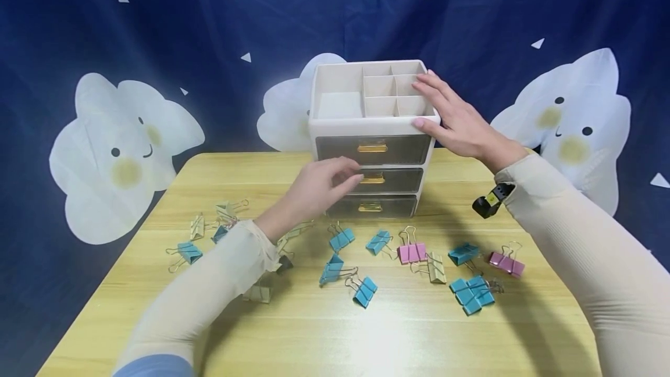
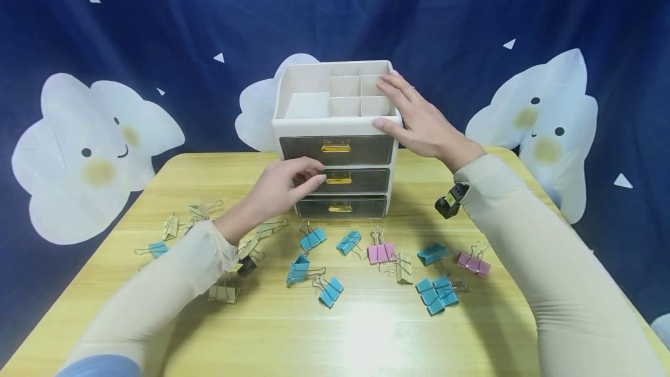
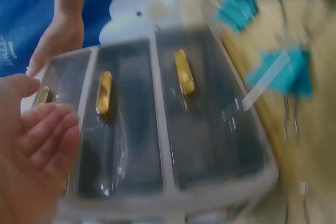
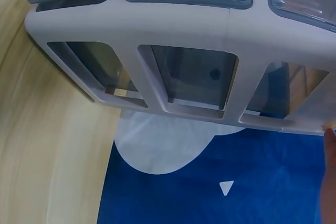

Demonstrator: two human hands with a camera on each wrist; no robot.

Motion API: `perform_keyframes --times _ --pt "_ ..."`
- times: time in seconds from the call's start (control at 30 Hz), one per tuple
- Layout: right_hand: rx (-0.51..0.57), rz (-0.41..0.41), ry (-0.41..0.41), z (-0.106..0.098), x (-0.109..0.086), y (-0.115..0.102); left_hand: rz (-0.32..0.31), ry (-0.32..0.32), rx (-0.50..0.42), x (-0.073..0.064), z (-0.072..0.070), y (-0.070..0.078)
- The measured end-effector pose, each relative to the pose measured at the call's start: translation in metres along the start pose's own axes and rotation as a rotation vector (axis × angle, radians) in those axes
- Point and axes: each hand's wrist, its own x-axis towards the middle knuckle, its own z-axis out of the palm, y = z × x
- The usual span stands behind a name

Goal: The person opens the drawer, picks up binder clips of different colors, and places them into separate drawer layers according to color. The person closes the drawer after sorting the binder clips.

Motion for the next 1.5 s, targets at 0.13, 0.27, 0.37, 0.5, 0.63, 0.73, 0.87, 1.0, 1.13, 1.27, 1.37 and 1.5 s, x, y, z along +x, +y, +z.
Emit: perform_keyframes --times 0.13,0.27,0.37,0.5,0.63,0.73,0.87,1.0,1.13,1.27,1.37,1.5 --pt "0.008 -0.007 -0.012 -0.002 0.000 0.001 -0.269 -0.070 -0.336 0.008 0.006 0.007" --pt "-0.016 -0.029 -0.012 -0.006 0.001 0.002 -0.286 -0.065 -0.377 0.014 0.010 0.014" --pt "-0.064 -0.048 -0.016 -0.008 0.002 0.002 -0.116 -0.021 -0.049 0.014 0.011 0.020" --pt "-0.103 -0.060 -0.025 -0.011 0.004 0.002 0.218 0.177 0.336 0.017 0.009 0.023" --pt "-0.120 -0.056 -0.042 -0.018 0.006 0.003 0.407 0.317 0.432 0.028 0.007 0.022" --pt "-0.124 -0.051 -0.087 -0.023 0.008 0.006 0.432 0.311 0.488 0.034 0.004 0.023" --pt "-0.091 -0.029 -0.135 -0.024 0.007 0.008 0.408 0.246 0.572 0.039 0.000 0.027" --pt "-0.072 -0.065 -0.097 -0.022 0.007 0.008 0.408 0.204 0.654 0.043 -0.005 0.030" --pt "-0.068 -0.176 0.001 -0.019 0.008 0.010 0.442 0.197 0.718 0.046 -0.007 0.034" --pt "-0.046 -0.215 0.075 -0.015 0.006 0.010 0.480 0.199 0.744 0.046 -0.006 0.035" --pt "-0.036 -0.188 0.086 -0.015 0.004 0.009 0.515 0.202 0.762 0.044 -0.006 0.036" --pt "-0.028 -0.158 0.060 -0.018 0.005 0.007 0.557 0.214 0.790 0.043 -0.008 0.036"
